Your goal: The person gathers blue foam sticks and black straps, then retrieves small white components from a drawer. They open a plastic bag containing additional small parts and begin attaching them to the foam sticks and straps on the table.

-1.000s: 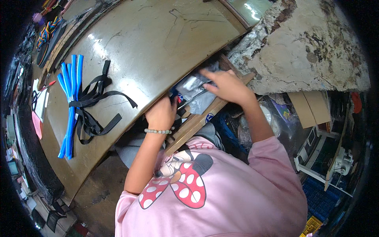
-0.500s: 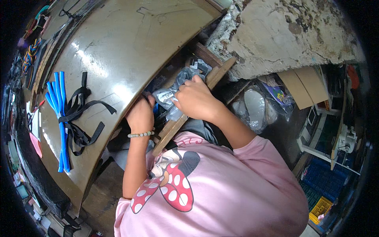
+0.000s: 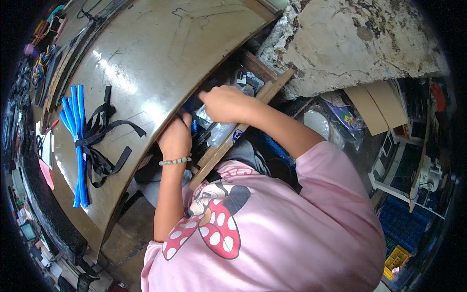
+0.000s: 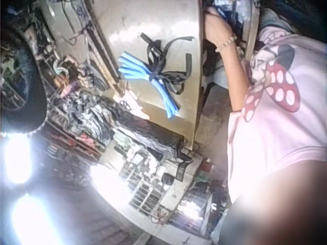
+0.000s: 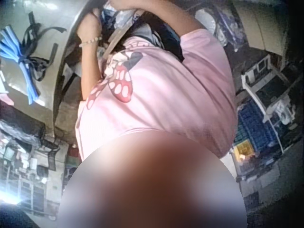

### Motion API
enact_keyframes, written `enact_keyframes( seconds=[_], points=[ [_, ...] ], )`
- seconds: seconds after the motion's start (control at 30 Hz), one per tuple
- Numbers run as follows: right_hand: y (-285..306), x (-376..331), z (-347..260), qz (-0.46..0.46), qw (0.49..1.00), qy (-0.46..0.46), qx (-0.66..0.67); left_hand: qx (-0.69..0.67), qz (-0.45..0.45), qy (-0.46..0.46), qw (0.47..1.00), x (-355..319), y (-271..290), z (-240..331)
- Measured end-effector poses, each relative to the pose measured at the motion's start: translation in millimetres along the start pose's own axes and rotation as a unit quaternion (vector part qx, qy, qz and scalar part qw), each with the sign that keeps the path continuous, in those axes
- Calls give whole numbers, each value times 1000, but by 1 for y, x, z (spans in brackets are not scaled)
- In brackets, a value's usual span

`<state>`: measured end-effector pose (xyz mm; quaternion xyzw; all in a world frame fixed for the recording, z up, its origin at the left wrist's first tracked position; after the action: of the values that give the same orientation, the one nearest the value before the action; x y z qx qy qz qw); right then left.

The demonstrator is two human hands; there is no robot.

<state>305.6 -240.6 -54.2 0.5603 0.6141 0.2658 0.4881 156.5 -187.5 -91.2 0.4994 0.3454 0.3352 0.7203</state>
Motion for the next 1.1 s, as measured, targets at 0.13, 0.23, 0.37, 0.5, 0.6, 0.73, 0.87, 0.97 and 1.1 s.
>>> enact_keyframes(
  seconds=[0.13, 0.23, 0.37, 0.5, 0.6, 0.73, 0.87, 0.97, 1.1],
  points=[
    [-21, 2, -12, -98, 986, 32, -133, 4, 60, -15, 998, 0, 0, 0],
    [-31, -3, -14, -43, 986, 22, -161, 19, 49, -17, 998, 1, -1, 1],
    [-32, -13, -11, 63, 985, 10, -162, 43, 18, -11, 999, 0, -1, 2],
    [-12, 3, 13, 93, 990, -5, 104, 45, 15, -14, 999, 0, 1, 2],
    [-2, 26, 36, 77, 990, -103, 66, 51, 32, -15, 998, 0, -2, 0],
    [-11, 42, 38, 114, 985, -99, -88, 25, 124, -57, 990, 0, -5, -2],
    [-20, 38, 25, 146, 982, -41, -117, 4, 65, -13, 998, -1, -8, -4],
    [-7, 14, 19, 128, 989, -71, -29, 8, 117, -48, 992, -3, 0, 2],
    [28, -38, 14, 202, 978, -38, -25, -28, 122, -84, 989, -9, 15, 8]
  ],
)
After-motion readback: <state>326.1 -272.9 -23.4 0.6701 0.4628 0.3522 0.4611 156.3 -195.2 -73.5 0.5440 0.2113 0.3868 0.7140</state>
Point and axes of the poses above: each hand's wrist, its own x-axis towards the middle knuckle, its own y-axis out of the back of the hand, z = x × y, the point moved 2 cm from there along x, towards the middle knuckle, and after that the axes turned 2 degrees about -y, right-handed, at the moved point
